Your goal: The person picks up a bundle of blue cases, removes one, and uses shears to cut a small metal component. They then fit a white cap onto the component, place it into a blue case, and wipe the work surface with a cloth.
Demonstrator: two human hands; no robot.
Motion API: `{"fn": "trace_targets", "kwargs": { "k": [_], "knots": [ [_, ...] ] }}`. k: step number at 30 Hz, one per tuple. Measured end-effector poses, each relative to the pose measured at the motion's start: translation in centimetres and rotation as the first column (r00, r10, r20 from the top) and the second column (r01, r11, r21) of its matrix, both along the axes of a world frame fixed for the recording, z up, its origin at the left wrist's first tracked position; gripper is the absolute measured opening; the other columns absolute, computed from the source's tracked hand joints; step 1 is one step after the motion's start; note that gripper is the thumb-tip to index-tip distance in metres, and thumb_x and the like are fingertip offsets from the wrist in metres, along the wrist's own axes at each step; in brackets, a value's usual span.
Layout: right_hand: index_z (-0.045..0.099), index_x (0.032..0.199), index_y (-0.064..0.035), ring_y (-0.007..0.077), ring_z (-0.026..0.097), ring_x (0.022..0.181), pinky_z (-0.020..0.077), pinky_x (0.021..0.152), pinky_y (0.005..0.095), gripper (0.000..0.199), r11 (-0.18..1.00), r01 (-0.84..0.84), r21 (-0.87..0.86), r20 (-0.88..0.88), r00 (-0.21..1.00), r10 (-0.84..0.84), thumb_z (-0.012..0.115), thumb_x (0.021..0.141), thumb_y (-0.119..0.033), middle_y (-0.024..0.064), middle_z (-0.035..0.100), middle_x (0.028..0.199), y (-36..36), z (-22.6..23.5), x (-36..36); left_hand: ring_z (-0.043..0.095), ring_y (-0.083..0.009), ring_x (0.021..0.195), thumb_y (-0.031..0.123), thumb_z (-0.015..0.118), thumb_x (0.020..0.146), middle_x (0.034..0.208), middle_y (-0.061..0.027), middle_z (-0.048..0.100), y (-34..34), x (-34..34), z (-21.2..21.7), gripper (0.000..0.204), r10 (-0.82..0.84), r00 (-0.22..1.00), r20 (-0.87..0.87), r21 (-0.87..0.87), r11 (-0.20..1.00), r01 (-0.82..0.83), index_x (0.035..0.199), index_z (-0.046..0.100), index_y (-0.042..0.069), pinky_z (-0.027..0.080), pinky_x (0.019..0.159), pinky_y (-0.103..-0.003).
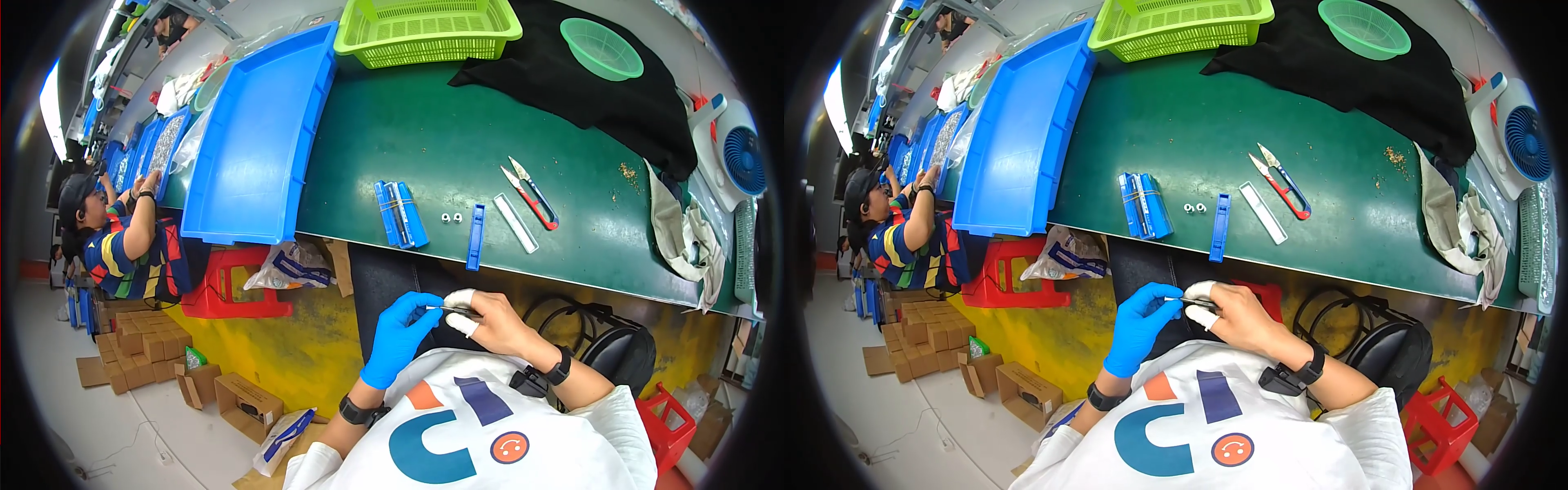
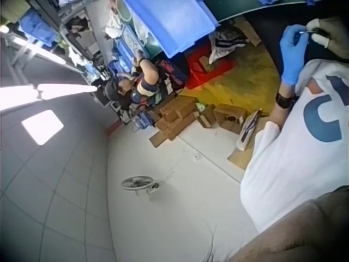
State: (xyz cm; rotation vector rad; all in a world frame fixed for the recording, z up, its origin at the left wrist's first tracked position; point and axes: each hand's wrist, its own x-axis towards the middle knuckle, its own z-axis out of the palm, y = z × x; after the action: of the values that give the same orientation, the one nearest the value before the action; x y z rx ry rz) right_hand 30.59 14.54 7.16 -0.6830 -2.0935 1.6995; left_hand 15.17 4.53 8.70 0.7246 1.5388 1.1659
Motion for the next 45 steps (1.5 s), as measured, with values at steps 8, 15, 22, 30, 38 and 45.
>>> {"fn": "trace_targets", "kwargs": {
  "k": [8, 15, 22, 30, 38, 45],
  "knots": [
    [0.057, 0.101, -0.0023, 0.0161, 0.058, 0.066, 0.0461, 0.06, 0.0268, 0.018, 0.992, 0.083, -0.095, -0.038, 0.995, -0.087, 0.055, 0.084, -0.007, 0.0091, 0.06, 0.078, -0.1, 0.6, 0.4, 0.06, -0.0177, 0.079, 0.006, 0.052, 0.088, 0.095, -0.0126, 0.062, -0.2, -0.5, 0.7, 0.019, 0.106, 0.86, 0.5, 0.031, 0.99, -0.14, 0.105, 0.055, -0.001, 0.05, 0.072, -0.028],
    [0.058, 0.103, -0.0024, 0.0267, 0.061, 0.072, 0.0476, 0.062, 0.0303, 0.023, 0.998, 0.042, -0.048, -0.034, 0.998, -0.044, 0.058, 0.082, -0.011, 0.0131, 0.061, 0.086, -0.2, 0.7, 0.1, 0.061, -0.0203, 0.078, 0.008, 0.049, 0.089, 0.096, -0.0145, 0.061, -0.6, -0.6, 1.4, 0.018, 0.075, 0.811, 0.58, 0.087, 0.984, -0.154, 0.104, 0.054, -0.001, 0.051, 0.069, -0.03],
    [0.058, 0.094, -0.0038, 0.0278, 0.057, 0.067, 0.0459, 0.057, 0.033, 0.019, 0.925, 0.102, 0.366, -0.084, 0.994, -0.076, 0.063, 0.076, -0.008, 0.0111, 0.056, 0.077, 1.8, 1.8, 0.0, 0.061, -0.0198, 0.074, 0.006, 0.051, 0.088, 0.094, -0.0143, 0.062, -0.7, -1.1, 0.7, 0.018, 0.055, 0.776, 0.629, 0.104, 0.983, -0.154, 0.104, 0.055, -0.001, 0.051, 0.067, -0.03],
    [0.061, 0.092, -0.0067, 0.0286, 0.057, 0.072, 0.0454, 0.059, 0.0375, 0.023, 0.57, -0.007, 0.822, 0.175, 0.955, -0.241, 0.068, 0.072, -0.014, 0.009, 0.056, 0.079, 8.9, 4.2, -4.0, 0.063, -0.022, 0.08, 0.002, 0.056, 0.084, 0.096, -0.0155, 0.062, -1.0, -0.8, 1.7, 0.021, 0.141, 0.774, 0.617, 0.03, 0.979, -0.202, 0.105, 0.056, -0.001, 0.052, 0.065, -0.028],
    [0.064, 0.087, -0.0057, 0.0285, 0.058, 0.071, 0.0453, 0.06, 0.0383, 0.019, 0.602, -0.089, 0.794, 0.26, 0.944, -0.204, 0.068, 0.071, -0.016, 0.0087, 0.057, 0.077, 9.5, 3.1, -5.4, 0.064, -0.0239, 0.081, 0.001, 0.056, 0.084, 0.097, -0.0161, 0.063, -2.5, -2.3, 1.9, 0.02, 0.158, 0.854, 0.496, -0.001, 0.983, -0.182, 0.104, 0.058, 0.001, 0.053, 0.066, -0.029],
    [0.065, 0.085, -0.0059, 0.0276, 0.058, 0.07, 0.0461, 0.06, 0.0358, 0.017, 0.698, -0.067, 0.713, 0.21, 0.97, -0.122, 0.069, 0.07, -0.013, 0.0091, 0.058, 0.076, 8.4, 4.3, -4.7, 0.064, -0.0228, 0.084, 0.004, 0.053, 0.086, 0.099, -0.0155, 0.063, -2.4, -2.1, 1.4, 0.017, 0.145, 0.916, 0.374, 0.108, 0.974, -0.199, 0.103, 0.058, 0.002, 0.053, 0.068, -0.029]
  ]
}}
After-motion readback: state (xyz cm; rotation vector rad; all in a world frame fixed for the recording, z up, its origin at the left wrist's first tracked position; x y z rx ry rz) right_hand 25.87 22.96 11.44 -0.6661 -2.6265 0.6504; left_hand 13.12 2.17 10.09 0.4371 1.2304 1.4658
